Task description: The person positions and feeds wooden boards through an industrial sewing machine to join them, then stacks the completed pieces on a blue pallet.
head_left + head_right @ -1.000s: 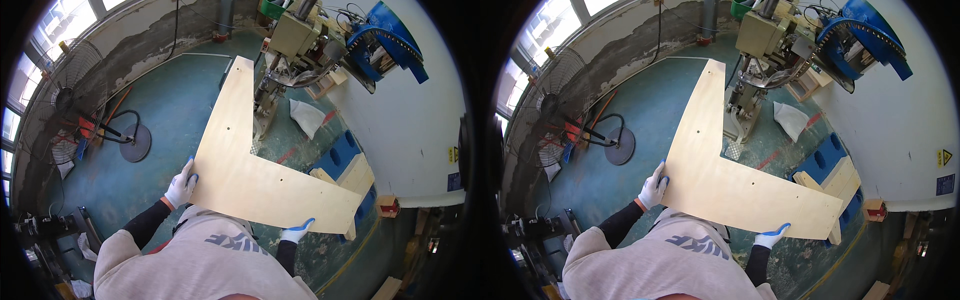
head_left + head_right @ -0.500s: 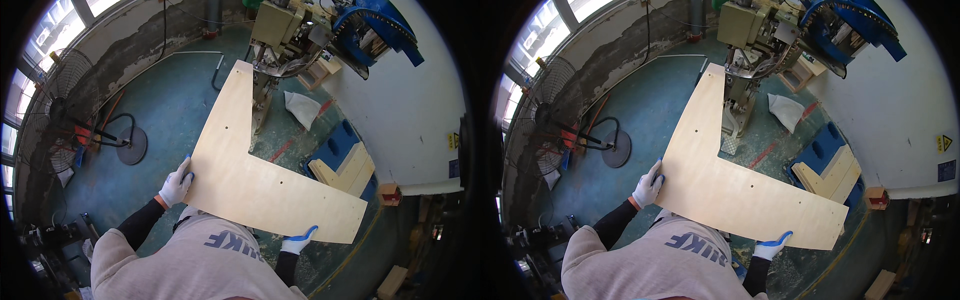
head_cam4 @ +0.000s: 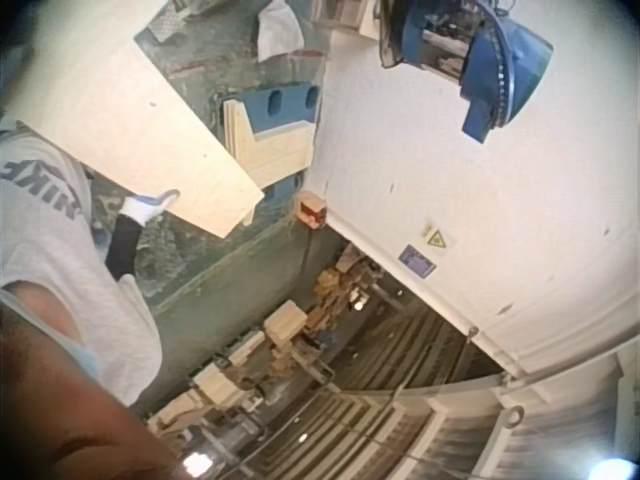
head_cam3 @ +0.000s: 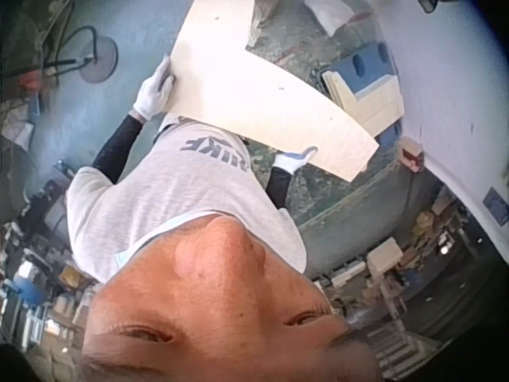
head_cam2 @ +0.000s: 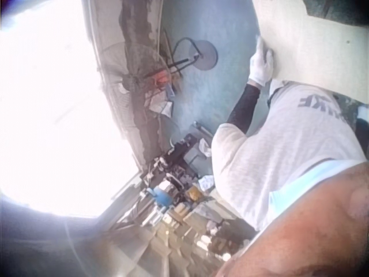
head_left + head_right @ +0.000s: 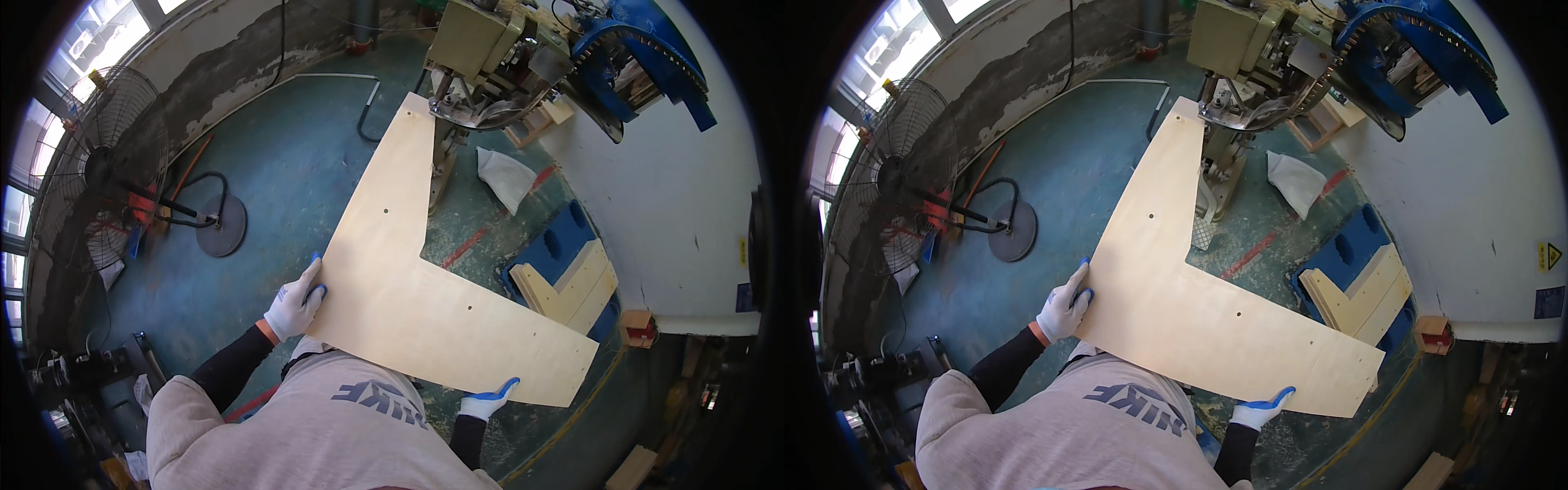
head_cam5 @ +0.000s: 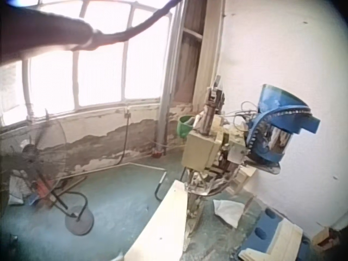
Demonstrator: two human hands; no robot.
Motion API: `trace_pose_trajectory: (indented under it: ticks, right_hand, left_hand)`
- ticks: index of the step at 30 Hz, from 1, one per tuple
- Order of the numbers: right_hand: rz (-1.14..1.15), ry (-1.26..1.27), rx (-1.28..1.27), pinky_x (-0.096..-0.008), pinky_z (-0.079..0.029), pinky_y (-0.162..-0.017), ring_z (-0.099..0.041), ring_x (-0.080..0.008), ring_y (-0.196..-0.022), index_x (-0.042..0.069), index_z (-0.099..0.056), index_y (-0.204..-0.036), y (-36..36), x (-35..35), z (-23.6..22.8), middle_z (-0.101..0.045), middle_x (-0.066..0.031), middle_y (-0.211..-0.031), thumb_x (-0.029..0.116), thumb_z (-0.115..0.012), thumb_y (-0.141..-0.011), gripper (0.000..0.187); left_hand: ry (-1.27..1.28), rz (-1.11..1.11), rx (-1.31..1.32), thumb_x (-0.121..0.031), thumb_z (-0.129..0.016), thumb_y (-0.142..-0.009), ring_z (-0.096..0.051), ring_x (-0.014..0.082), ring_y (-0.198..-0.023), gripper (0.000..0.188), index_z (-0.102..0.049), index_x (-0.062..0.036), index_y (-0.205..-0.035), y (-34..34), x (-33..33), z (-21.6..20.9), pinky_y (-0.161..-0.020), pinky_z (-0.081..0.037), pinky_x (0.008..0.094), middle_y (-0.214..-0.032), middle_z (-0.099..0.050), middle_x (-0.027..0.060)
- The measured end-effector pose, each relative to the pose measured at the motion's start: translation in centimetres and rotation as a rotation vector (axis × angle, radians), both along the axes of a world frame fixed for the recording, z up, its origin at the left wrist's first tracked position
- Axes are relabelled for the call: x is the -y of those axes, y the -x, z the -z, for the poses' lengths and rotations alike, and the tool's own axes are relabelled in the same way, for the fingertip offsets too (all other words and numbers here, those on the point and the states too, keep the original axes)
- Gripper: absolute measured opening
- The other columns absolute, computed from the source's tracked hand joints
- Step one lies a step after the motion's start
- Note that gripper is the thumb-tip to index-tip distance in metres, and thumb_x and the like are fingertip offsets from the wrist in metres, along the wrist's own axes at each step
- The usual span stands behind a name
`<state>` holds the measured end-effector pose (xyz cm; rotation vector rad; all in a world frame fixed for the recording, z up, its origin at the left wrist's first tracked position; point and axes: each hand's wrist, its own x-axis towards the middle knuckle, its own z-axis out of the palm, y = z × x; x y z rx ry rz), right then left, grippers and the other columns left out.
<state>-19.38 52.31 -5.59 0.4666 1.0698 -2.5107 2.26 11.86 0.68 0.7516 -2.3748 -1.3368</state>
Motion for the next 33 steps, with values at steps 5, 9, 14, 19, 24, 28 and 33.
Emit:
trace_pose_trajectory:
  ticks: [5, 9, 14, 19, 24, 28, 33]
  right_hand:
    - [0.044, -0.035, 0.044, -0.0495, -0.030, -0.117, -0.038, -0.0341, -0.140, 0.012, -0.034, -0.154, 0.4, -0.6, 0.8, -0.038, -0.0106, -0.157, 0.061, -0.039, -0.102, 0.072]
    - [0.034, -0.074, 0.001, -0.0504, -0.031, -0.117, -0.038, -0.0342, -0.140, 0.011, -0.035, -0.154, 0.6, -0.6, -0.9, -0.038, -0.0114, -0.157, 0.061, -0.039, -0.102, 0.072]
    - [0.026, -0.117, -0.047, -0.0509, -0.032, -0.116, -0.039, -0.0349, -0.140, 0.009, -0.034, -0.154, 0.6, -0.9, -3.8, -0.037, -0.0131, -0.158, 0.058, -0.038, -0.103, 0.071]
    - [0.050, -0.028, -0.217, -0.0513, -0.034, -0.116, -0.042, -0.0353, -0.138, 0.008, -0.032, -0.155, 0.0, -1.4, -6.4, -0.038, -0.0141, -0.157, 0.051, -0.040, -0.105, 0.066]
    - [-0.018, -0.047, -0.149, -0.0500, -0.036, -0.113, -0.045, -0.0342, -0.135, 0.003, -0.037, -0.151, 0.8, -3.1, -4.8, -0.042, -0.0156, -0.153, 0.042, -0.045, -0.106, 0.060]
    - [-0.017, -0.050, -0.141, -0.0489, -0.036, -0.114, -0.045, -0.0337, -0.136, 0.003, -0.036, -0.151, 0.8, -3.0, -4.8, -0.042, -0.0159, -0.153, 0.041, -0.044, -0.106, 0.059]
    - [0.007, -0.065, -0.201, -0.0473, -0.038, -0.112, -0.048, -0.0330, -0.134, 0.001, -0.038, -0.150, 2.1, -2.8, -4.8, -0.045, -0.0161, -0.151, 0.040, -0.043, -0.107, 0.059]
  left_hand:
    - [-0.005, 0.029, 0.006, -0.004, -0.053, -0.096, -0.068, 0.0381, -0.088, 0.060, -0.032, 0.0037, -0.151, 3.0, 0.7, 0.2, -0.081, -0.052, 0.0388, -0.104, -0.065, 0.0286]
    - [0.093, 0.046, -0.005, -0.002, -0.051, -0.097, -0.069, 0.0338, -0.089, 0.054, -0.036, 0.0045, -0.149, 3.1, 0.8, 0.6, -0.082, -0.052, 0.0384, -0.106, -0.066, 0.0258]
    - [-0.234, 0.021, 0.326, -0.002, -0.049, -0.098, -0.065, 0.0362, -0.113, 0.048, -0.041, 0.0074, -0.145, 4.4, 0.7, -5.0, -0.098, -0.049, 0.0368, -0.137, -0.056, 0.0282]
    - [0.106, 0.019, 0.017, -0.007, -0.050, -0.100, -0.070, 0.0346, -0.100, 0.049, -0.041, 0.0025, -0.147, 3.4, 1.1, -2.2, -0.090, -0.053, 0.0355, -0.131, -0.059, 0.0277]
    - [-0.106, -0.033, 0.156, -0.009, -0.050, -0.101, -0.066, 0.0300, -0.110, 0.050, -0.040, 0.0000, -0.149, 4.4, 0.9, -5.1, -0.096, -0.049, 0.0333, -0.133, -0.060, 0.0254]
    - [-0.043, -0.022, 0.130, -0.009, -0.050, -0.101, -0.066, 0.0243, -0.079, 0.050, -0.040, -0.0011, -0.149, 4.0, 0.2, -4.0, -0.083, -0.052, 0.0331, -0.119, -0.067, 0.0248]
    - [-0.182, -0.062, 0.234, -0.007, -0.049, -0.101, -0.061, 0.0198, -0.074, 0.050, -0.040, -0.0008, -0.150, 5.0, -0.5, -6.1, -0.082, -0.052, 0.0303, -0.113, -0.067, 0.0209]
